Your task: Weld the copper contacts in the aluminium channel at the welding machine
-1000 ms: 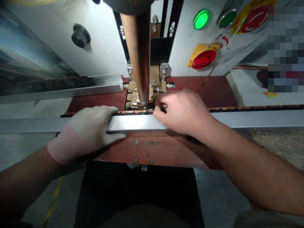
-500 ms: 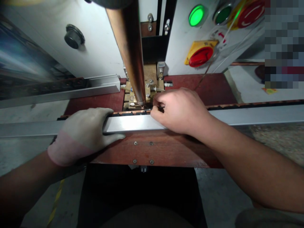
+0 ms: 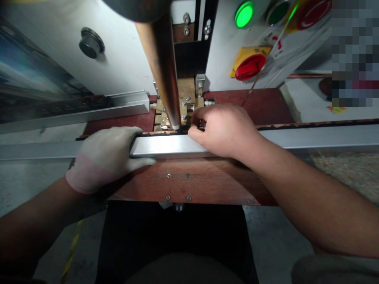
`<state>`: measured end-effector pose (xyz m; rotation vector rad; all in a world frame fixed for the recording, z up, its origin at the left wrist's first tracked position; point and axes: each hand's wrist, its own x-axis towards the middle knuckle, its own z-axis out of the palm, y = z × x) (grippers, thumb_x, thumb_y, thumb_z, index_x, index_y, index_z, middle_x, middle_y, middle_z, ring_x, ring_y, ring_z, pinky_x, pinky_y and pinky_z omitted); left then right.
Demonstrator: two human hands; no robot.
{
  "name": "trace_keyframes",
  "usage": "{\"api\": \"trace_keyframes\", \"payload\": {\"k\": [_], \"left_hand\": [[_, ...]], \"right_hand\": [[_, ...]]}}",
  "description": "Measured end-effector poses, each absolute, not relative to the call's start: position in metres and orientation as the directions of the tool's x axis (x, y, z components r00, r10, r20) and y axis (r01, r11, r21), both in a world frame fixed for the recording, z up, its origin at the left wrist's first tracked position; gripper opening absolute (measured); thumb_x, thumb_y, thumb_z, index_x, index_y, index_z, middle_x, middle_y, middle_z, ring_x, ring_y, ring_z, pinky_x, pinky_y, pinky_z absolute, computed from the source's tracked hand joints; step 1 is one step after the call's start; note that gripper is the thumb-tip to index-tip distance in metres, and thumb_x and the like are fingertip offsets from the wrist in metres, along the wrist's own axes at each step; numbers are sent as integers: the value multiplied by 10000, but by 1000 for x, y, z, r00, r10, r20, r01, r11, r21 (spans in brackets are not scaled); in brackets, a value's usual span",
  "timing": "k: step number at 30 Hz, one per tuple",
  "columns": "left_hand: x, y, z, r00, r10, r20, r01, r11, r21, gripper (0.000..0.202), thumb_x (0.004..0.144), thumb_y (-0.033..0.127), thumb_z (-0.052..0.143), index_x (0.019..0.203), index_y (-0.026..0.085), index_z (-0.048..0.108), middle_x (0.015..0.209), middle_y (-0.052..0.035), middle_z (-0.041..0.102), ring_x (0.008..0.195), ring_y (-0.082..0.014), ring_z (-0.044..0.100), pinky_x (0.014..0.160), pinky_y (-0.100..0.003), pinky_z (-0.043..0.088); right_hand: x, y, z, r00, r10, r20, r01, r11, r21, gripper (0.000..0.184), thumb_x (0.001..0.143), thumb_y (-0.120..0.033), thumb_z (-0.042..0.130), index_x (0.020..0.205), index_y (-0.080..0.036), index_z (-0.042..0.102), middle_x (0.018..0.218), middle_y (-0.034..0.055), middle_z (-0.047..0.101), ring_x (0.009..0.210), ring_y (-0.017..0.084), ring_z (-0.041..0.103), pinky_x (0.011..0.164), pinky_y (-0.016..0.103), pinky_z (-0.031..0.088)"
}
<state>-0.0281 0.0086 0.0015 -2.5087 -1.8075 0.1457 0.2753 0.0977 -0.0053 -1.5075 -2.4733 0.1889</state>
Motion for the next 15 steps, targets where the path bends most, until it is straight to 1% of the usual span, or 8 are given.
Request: {"api": "trace_keyframes", "payload": {"k": [4, 9, 13, 15], "left_hand": [[-29, 10, 3, 327, 944, -49, 940, -330, -84, 645, 1042, 775, 797, 1352, 210, 767, 1236, -171, 879, 1115, -433, 851, 892, -513, 584], [-33, 12, 9, 326, 941, -91, 943, -330, -32, 565, 1017, 676, 843, 1346, 225, 749, 1237, -150, 880, 1122, -415, 853, 907, -509, 589], [-35, 11, 11, 257, 961, -105, 961, -266, -79, 556, 995, 715, 854, 1236, 226, 744, 1159, -164, 870, 1030, -416, 850, 844, -503, 576], [-35, 11, 10, 254, 961, -112, 959, -266, -101, 557, 1004, 735, 840, 1215, 229, 741, 1158, -170, 868, 1030, -417, 847, 843, -502, 573]], "right_hand": [[273, 95, -1, -420, 902, 101, 877, 432, -211, 133, 979, -372, 720, 912, -322, 824, 799, 87, 805, 760, 344, 721, 669, 453, 334], [273, 93, 2, -439, 894, 85, 874, 447, -192, 145, 1001, -351, 693, 885, -313, 772, 836, 104, 818, 789, 349, 728, 685, 455, 330], [273, 92, 2, -451, 885, 113, 863, 465, -195, 155, 997, -331, 686, 850, -312, 729, 829, 101, 805, 784, 337, 716, 704, 456, 352], [273, 92, 3, -463, 878, 122, 857, 478, -194, 180, 992, -328, 668, 814, -310, 685, 807, 94, 782, 779, 324, 702, 709, 451, 347]]}}
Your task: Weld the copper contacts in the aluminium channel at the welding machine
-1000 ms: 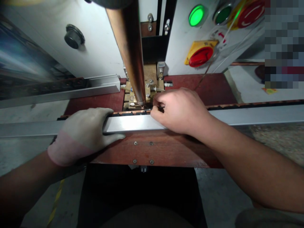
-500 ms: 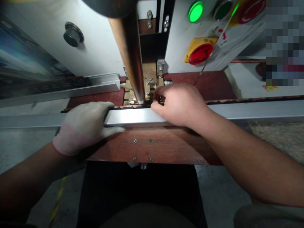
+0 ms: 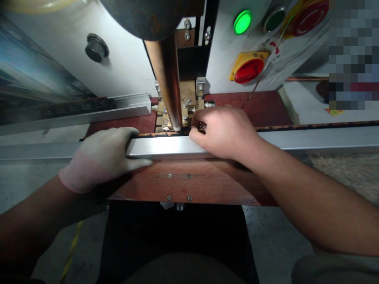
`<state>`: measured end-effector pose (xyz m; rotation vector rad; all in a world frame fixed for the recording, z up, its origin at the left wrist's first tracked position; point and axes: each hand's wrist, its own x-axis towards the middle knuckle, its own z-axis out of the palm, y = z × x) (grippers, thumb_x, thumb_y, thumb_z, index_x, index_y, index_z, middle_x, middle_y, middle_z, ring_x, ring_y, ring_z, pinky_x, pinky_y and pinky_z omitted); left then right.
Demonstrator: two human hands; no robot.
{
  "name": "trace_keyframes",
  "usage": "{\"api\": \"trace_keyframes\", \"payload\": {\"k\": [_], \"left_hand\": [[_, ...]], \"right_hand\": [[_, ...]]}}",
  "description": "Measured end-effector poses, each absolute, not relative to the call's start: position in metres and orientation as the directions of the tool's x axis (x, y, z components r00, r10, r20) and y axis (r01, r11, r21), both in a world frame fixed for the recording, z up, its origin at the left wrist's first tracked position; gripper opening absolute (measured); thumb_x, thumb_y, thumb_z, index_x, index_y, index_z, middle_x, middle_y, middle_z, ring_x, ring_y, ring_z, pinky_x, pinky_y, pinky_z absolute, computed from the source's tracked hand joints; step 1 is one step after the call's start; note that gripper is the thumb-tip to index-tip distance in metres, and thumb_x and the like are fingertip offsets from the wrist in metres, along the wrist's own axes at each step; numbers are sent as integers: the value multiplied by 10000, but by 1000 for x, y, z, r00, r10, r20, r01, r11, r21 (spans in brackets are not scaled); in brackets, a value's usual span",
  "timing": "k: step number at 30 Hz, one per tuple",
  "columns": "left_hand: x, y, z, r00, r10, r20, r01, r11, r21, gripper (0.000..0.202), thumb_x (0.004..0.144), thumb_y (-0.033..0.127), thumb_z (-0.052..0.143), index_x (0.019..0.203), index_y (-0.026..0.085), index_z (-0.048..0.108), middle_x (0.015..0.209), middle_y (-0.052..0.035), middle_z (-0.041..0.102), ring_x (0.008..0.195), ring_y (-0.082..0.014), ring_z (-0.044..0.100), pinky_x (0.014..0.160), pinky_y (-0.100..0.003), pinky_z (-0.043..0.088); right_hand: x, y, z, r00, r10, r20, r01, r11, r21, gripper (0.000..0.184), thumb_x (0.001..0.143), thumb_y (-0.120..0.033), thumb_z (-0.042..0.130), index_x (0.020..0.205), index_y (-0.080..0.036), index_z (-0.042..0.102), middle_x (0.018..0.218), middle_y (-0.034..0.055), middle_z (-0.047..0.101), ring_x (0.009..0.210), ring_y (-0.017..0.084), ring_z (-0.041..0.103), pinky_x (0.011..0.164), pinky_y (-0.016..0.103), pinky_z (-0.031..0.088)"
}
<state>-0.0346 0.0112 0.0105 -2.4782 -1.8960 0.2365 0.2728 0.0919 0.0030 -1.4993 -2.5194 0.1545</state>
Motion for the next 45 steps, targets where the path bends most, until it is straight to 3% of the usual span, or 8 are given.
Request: {"api": "trace_keyframes", "payload": {"k": [6, 22, 25, 31, 36, 41, 45], "left_hand": [[-35, 11, 9, 263, 957, -124, 956, -276, -101, 568, 1004, 742, 836, 1223, 224, 754, 1162, -161, 871, 1027, -413, 840, 840, -496, 558], [-34, 5, 10, 266, 957, -113, 960, -274, -56, 637, 972, 762, 885, 1281, 216, 775, 1184, -150, 882, 1059, -415, 835, 895, -521, 582], [-26, -1, 7, 282, 956, -78, 955, -288, -75, 644, 1008, 763, 843, 1327, 207, 787, 1230, -164, 888, 1084, -411, 838, 920, -522, 591], [-4, -11, -4, 331, 943, 25, 943, -329, -53, 655, 1044, 796, 770, 1264, 180, 794, 1172, -207, 874, 1040, -430, 826, 911, -555, 594], [1, -11, -7, 333, 943, 27, 943, -332, -35, 668, 1076, 833, 708, 1244, 192, 791, 1232, -215, 872, 1052, -418, 822, 901, -548, 585], [0, -9, -3, 350, 937, 19, 934, -347, -88, 676, 1078, 811, 723, 1275, 167, 784, 1181, -218, 867, 1027, -431, 821, 881, -550, 586], [-1, 0, 1, 368, 929, -29, 925, -370, -90, 673, 1083, 798, 734, 1315, 168, 772, 1196, -206, 866, 1040, -430, 830, 870, -536, 586]], "right_hand": [[273, 90, 6, -500, 857, 126, 830, 516, -213, 296, 979, -325, 627, 709, -325, 506, 702, 62, 682, 729, 291, 642, 712, 447, 345], [269, 85, 9, -497, 861, 108, 825, 507, -247, 378, 989, -340, 635, 686, -324, 411, 657, 56, 629, 671, 278, 593, 705, 454, 321], [268, 83, 7, -537, 834, 130, 798, 551, -242, 347, 1012, -377, 604, 695, -320, 474, 687, 68, 674, 691, 279, 607, 701, 447, 314], [269, 75, 9, -571, 801, 179, 764, 598, -240, 240, 1040, -370, 611, 920, -325, 814, 773, 56, 784, 785, 325, 748, 746, 452, 458], [268, 69, 11, -566, 808, 161, 768, 588, -252, 226, 1036, -324, 648, 1002, -315, 872, 830, 80, 825, 833, 363, 794, 783, 490, 521], [267, 71, 10, -537, 830, 152, 806, 558, -198, 174, 1004, -292, 677, 879, -301, 798, 859, 110, 827, 855, 383, 791, 765, 504, 496], [266, 78, 10, -468, 875, 124, 864, 483, -143, 253, 990, -322, 663, 745, -300, 604, 802, 125, 787, 807, 374, 749, 698, 481, 394]]}}
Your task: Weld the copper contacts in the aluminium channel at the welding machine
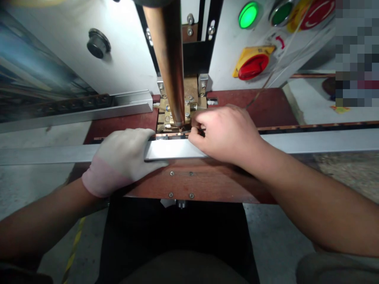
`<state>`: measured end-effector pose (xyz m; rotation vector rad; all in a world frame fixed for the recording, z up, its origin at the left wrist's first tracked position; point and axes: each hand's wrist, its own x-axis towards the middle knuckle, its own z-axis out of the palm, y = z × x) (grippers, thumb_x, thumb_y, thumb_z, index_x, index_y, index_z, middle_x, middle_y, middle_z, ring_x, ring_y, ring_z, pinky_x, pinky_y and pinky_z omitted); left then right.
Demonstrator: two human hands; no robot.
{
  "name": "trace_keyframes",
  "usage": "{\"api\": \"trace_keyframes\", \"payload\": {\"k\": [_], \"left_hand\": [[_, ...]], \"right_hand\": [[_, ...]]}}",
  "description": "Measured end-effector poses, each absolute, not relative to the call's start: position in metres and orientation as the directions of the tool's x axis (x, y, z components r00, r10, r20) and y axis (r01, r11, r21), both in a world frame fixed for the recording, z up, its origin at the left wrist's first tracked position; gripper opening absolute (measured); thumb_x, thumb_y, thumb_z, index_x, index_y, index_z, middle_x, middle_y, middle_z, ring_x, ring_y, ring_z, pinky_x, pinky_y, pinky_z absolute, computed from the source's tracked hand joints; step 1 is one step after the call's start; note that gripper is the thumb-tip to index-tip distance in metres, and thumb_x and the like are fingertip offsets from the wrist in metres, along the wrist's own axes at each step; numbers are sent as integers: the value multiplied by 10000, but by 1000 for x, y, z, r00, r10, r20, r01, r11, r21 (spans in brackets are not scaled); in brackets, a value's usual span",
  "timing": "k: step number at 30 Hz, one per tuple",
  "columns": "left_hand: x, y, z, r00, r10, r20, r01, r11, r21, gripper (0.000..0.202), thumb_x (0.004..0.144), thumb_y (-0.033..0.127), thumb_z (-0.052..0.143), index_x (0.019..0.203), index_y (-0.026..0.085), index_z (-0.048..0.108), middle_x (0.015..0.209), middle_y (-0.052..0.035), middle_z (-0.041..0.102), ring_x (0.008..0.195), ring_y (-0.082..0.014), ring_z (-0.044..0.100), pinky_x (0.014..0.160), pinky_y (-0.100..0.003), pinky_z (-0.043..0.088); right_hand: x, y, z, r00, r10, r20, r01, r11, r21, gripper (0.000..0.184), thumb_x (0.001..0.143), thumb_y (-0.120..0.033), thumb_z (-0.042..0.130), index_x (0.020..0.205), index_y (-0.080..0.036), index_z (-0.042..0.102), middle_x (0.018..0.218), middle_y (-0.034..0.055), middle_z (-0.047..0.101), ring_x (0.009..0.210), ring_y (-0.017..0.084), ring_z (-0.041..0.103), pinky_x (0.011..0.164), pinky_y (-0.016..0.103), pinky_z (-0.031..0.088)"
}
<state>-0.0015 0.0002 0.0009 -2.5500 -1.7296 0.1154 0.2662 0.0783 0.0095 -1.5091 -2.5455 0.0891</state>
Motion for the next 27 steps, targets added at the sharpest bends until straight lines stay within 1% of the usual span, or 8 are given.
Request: {"api": "trace_keyframes", "payload": {"k": [2, 6, 8, 10, 15, 18, 21, 27], "left_hand": [[-2, 5, 3, 368, 928, -63, 925, -372, -76, 673, 1072, 800, 748, 1326, 177, 769, 1196, -194, 869, 1046, -423, 832, 868, -526, 587], [-3, 8, 7, 359, 927, -109, 928, -367, -59, 649, 1089, 768, 738, 1373, 184, 757, 1257, -193, 873, 1110, -414, 837, 910, -519, 590], [-7, 7, 10, 359, 925, -127, 929, -367, -42, 589, 1093, 688, 769, 1417, 197, 740, 1325, -182, 875, 1170, -414, 838, 939, -518, 590], [-13, 4, 11, 331, 935, -130, 941, -337, -34, 569, 1069, 668, 807, 1409, 218, 733, 1325, -164, 878, 1168, -416, 841, 925, -517, 587], [-26, 1, 7, 253, 961, -109, 960, -264, -96, 616, 1007, 792, 816, 1264, 237, 750, 1183, -165, 876, 1040, -439, 837, 836, -529, 569], [-26, 1, 6, 253, 962, -99, 959, -263, -102, 610, 1005, 787, 812, 1252, 232, 758, 1172, -170, 879, 1032, -445, 837, 824, -529, 567], [-25, 1, 7, 259, 961, -99, 959, -268, -95, 596, 1010, 767, 815, 1270, 233, 770, 1204, -168, 886, 1055, -439, 843, 836, -521, 573], [-26, 1, 7, 273, 958, -93, 953, -282, -110, 591, 1023, 775, 803, 1275, 241, 785, 1196, -154, 899, 1030, -403, 842, 819, -495, 572]], "right_hand": [[266, 81, 10, -451, 887, 100, 875, 462, -146, 292, 986, -329, 647, 721, -308, 527, 755, 108, 756, 774, 355, 722, 676, 469, 348], [267, 83, 10, -453, 887, 88, 870, 462, -173, 321, 979, -338, 644, 702, -315, 483, 718, 89, 728, 725, 324, 683, 656, 461, 319], [269, 83, 10, -459, 883, 100, 866, 469, -170, 317, 978, -341, 647, 696, -317, 503, 704, 88, 724, 709, 320, 674, 651, 459, 313], [270, 84, 9, -474, 874, 106, 859, 485, -162, 292, 978, -341, 652, 699, -321, 566, 688, 83, 727, 700, 321, 676, 642, 457, 313], [271, 84, 8, -472, 877, 85, 864, 480, -150, 222, 1000, -345, 656, 788, -326, 718, 806, 99, 818, 783, 359, 751, 672, 471, 394], [270, 84, 10, -461, 886, 57, 872, 464, -156, 217, 1001, -337, 660, 792, -326, 719, 825, 103, 822, 813, 370, 765, 689, 479, 414], [269, 83, 12, -458, 887, 47, 872, 459, -166, 234, 996, -330, 670, 763, -322, 680, 805, 104, 811, 799, 361, 754, 684, 473, 394], [271, 85, 8, -475, 875, 95, 857, 485, -173, 251, 982, -357, 687, 737, -320, 651, 788, 87, 816, 778, 353, 755, 658, 463, 375]]}}
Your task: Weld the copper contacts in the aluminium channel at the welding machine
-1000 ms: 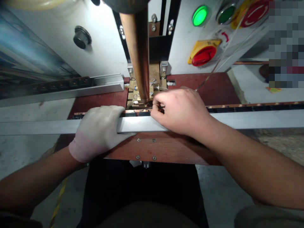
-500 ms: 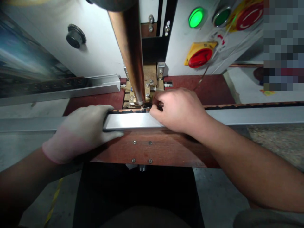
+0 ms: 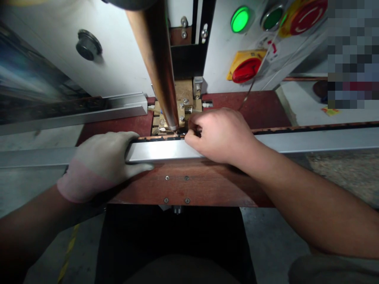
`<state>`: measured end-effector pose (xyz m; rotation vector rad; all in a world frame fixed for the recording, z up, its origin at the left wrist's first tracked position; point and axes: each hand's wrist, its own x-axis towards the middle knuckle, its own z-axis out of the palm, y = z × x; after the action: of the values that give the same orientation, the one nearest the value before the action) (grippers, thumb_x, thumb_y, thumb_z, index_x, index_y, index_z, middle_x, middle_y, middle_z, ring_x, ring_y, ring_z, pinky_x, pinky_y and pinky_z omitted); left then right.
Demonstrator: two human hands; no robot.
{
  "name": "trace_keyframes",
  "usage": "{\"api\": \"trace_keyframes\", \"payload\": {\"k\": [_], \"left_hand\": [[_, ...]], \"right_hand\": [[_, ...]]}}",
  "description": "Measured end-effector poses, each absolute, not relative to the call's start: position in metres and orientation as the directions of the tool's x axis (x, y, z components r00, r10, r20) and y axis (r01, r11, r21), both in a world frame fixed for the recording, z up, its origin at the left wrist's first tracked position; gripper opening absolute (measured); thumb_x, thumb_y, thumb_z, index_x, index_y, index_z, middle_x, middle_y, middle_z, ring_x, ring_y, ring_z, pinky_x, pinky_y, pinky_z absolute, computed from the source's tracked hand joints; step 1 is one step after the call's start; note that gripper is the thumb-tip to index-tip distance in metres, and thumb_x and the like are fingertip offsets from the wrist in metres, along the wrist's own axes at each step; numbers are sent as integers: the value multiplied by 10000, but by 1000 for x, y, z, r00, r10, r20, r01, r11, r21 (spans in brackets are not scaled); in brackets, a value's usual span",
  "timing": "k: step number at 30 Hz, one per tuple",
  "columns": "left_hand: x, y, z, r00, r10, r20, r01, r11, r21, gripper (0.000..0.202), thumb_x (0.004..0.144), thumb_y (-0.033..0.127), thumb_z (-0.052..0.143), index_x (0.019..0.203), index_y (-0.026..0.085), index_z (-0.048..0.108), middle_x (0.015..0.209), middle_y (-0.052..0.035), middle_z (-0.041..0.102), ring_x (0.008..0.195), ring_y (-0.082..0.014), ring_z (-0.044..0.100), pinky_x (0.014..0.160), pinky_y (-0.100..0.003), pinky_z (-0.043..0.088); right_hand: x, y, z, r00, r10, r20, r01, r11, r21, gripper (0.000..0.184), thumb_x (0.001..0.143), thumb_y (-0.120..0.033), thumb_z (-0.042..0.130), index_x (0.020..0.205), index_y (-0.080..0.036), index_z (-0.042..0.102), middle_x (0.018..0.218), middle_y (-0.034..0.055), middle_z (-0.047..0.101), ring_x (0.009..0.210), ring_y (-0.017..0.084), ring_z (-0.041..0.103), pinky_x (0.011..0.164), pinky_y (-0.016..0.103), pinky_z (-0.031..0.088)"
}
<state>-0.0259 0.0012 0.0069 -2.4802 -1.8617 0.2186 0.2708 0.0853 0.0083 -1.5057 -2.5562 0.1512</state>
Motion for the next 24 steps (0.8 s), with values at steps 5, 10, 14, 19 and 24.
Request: {"api": "trace_keyframes", "payload": {"k": [5, 10, 14, 19, 24], "left_hand": [[-26, 4, 6, 281, 956, -82, 952, -288, -104, 618, 1036, 783, 793, 1300, 224, 779, 1236, -178, 889, 1063, -427, 841, 842, -521, 577], [-25, 8, 6, 276, 957, -92, 952, -285, -109, 632, 1041, 796, 782, 1304, 222, 762, 1199, -166, 874, 1059, -435, 836, 838, -523, 559], [-24, 9, 6, 275, 957, -95, 952, -285, -115, 642, 1045, 816, 762, 1306, 230, 754, 1201, -164, 872, 1068, -425, 835, 843, -506, 548], [-27, 11, 8, 307, 946, -107, 945, -316, -82, 618, 1047, 775, 774, 1333, 228, 758, 1207, -158, 878, 1088, -416, 841, 866, -496, 558], [-35, 10, 12, 272, 954, -125, 959, -280, -54, 544, 1024, 720, 813, 1254, 230, 757, 1174, -160, 879, 1046, -396, 839, 869, -484, 570]], "right_hand": [[272, 89, 5, -477, 872, 110, 850, 490, -196, 194, 990, -330, 684, 798, -325, 710, 802, 71, 818, 754, 315, 721, 649, 444, 337], [271, 92, 3, -435, 895, 98, 875, 446, -189, 150, 972, -322, 680, 866, -299, 784, 803, 88, 819, 746, 300, 707, 653, 442, 316], [273, 93, 1, -456, 879, 140, 859, 476, -187, 164, 982, -347, 686, 845, -324, 774, 814, 80, 838, 746, 315, 724, 642, 447, 341], [274, 92, 3, -454, 884, 111, 863, 467, -192, 142, 983, -323, 699, 857, -322, 766, 858, 86, 859, 793, 330, 754, 672, 454, 378], [273, 92, 4, -455, 887, 78, 860, 461, -218, 146, 990, -303, 703, 849, -310, 738, 867, 94, 844, 783, 322, 731, 686, 449, 349]]}}
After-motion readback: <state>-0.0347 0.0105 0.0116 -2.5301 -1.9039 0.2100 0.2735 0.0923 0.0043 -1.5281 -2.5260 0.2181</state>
